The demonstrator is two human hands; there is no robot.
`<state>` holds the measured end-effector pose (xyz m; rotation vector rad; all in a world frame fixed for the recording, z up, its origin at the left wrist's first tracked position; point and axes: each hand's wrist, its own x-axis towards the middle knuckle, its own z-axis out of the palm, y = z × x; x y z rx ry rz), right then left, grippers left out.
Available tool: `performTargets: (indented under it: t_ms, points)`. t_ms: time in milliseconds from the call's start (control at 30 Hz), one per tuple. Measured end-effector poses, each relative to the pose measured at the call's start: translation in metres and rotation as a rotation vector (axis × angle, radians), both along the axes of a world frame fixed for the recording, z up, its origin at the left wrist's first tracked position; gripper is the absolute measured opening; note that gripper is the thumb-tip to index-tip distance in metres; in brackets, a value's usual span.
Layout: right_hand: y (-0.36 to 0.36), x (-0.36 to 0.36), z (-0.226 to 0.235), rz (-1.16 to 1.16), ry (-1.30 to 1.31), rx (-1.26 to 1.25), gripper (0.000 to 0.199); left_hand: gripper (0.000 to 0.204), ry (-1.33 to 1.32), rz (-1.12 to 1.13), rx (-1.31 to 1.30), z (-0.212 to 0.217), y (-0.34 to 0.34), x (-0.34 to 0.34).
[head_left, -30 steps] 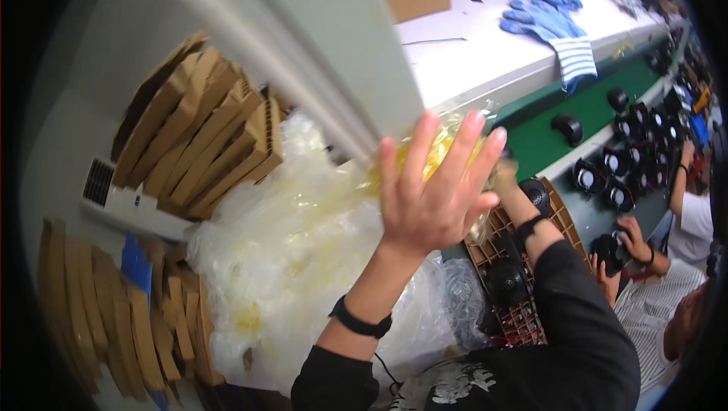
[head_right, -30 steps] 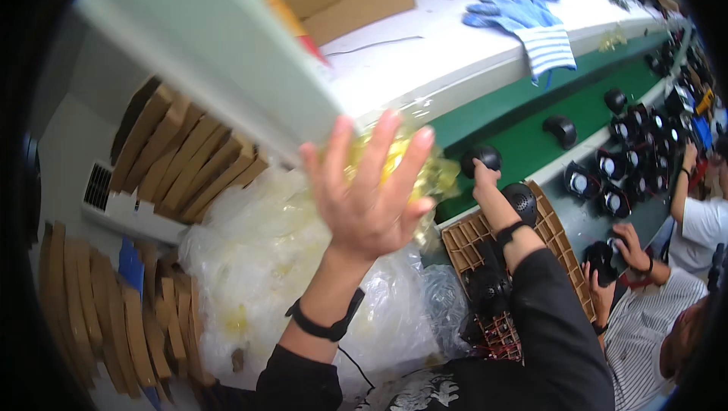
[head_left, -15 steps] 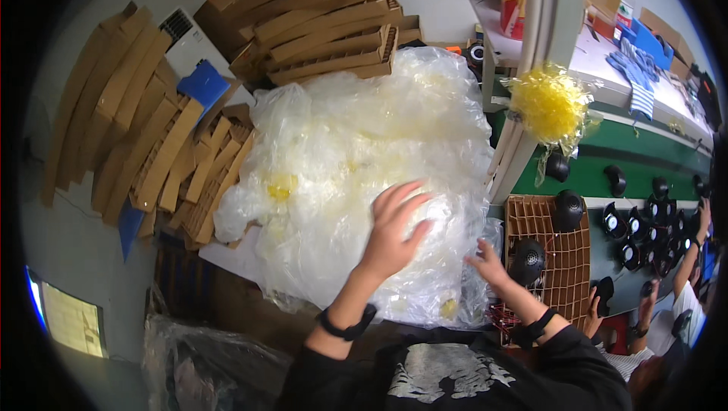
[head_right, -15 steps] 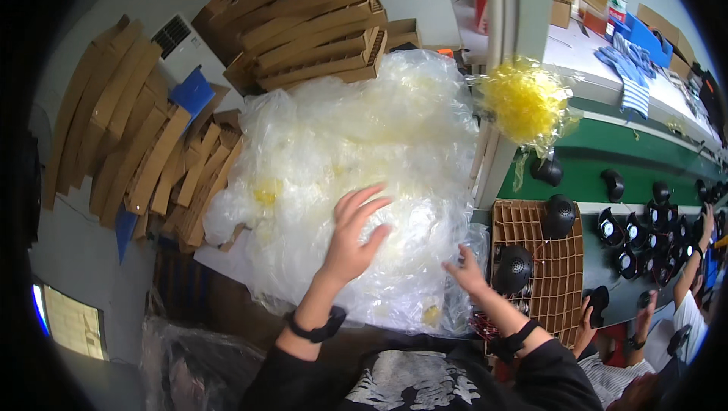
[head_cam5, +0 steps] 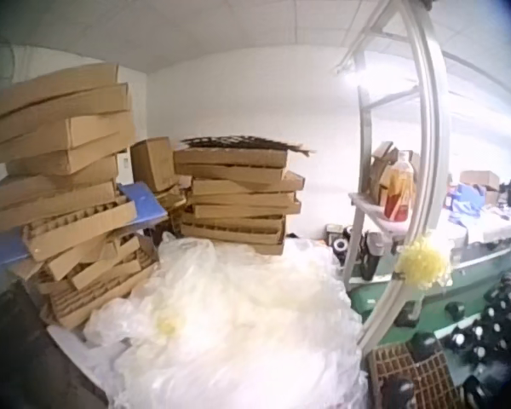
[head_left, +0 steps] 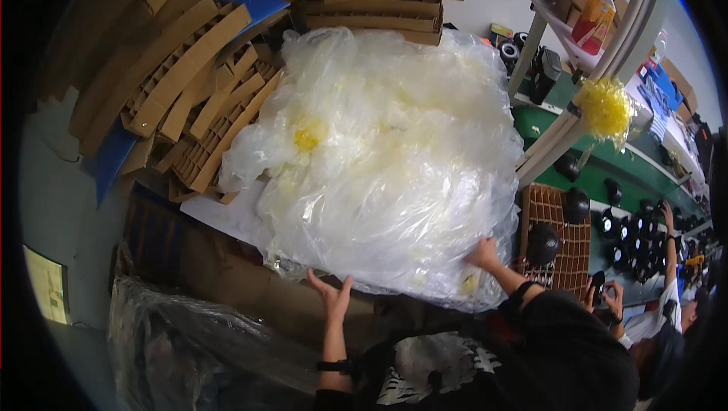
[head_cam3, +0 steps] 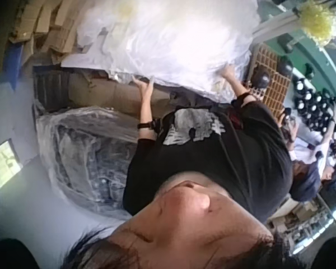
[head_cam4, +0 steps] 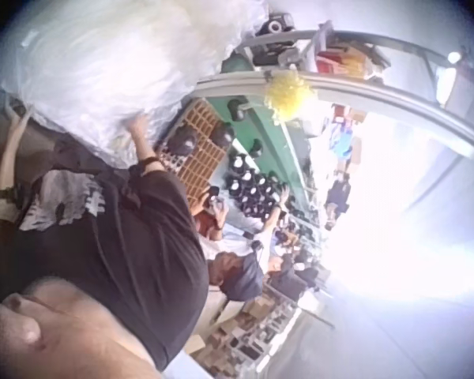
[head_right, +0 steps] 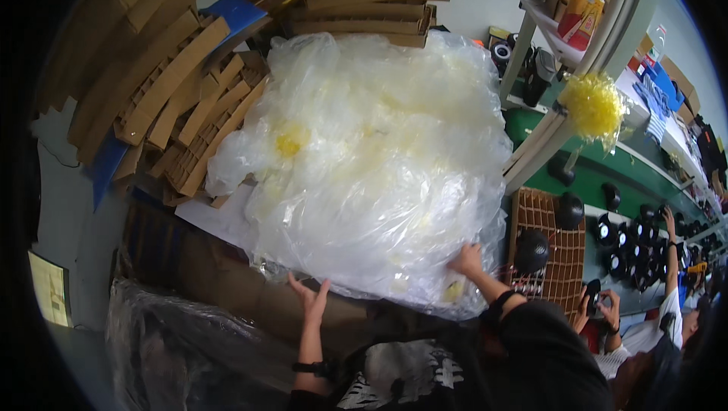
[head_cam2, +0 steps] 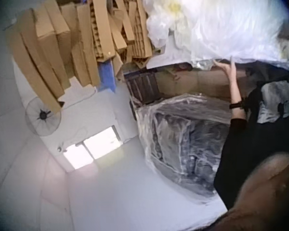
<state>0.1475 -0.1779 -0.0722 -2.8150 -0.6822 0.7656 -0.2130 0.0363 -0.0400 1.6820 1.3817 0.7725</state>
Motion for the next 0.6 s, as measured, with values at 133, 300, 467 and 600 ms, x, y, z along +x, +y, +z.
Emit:
performTargets:
  t_ms: [133,300,467,600]
  points:
    - [0.02,0.016,0.001,0.11,-0.098,-0.015,0.065,0.104,-0.251,-0.031,-0.155,-0.039,0.027,0.013]
    - [0.081,-0.003,0.017,-0.629,0.827,0.616,0.055,0.076,-0.637,-0.15,-0.677,-0.015,0.049,0.054]
    - [0.183,-0.004,0.022,-0.365,1.243,0.96,0.045,0.069,-0.468,-0.191,-0.885,0.001,0.079,0.094]
    - [0.272,-0.016,0.104,-0.228,1.017,0.977,0.044,0.071,-0.487,-0.222,-0.392,0.044,0.119,0.123]
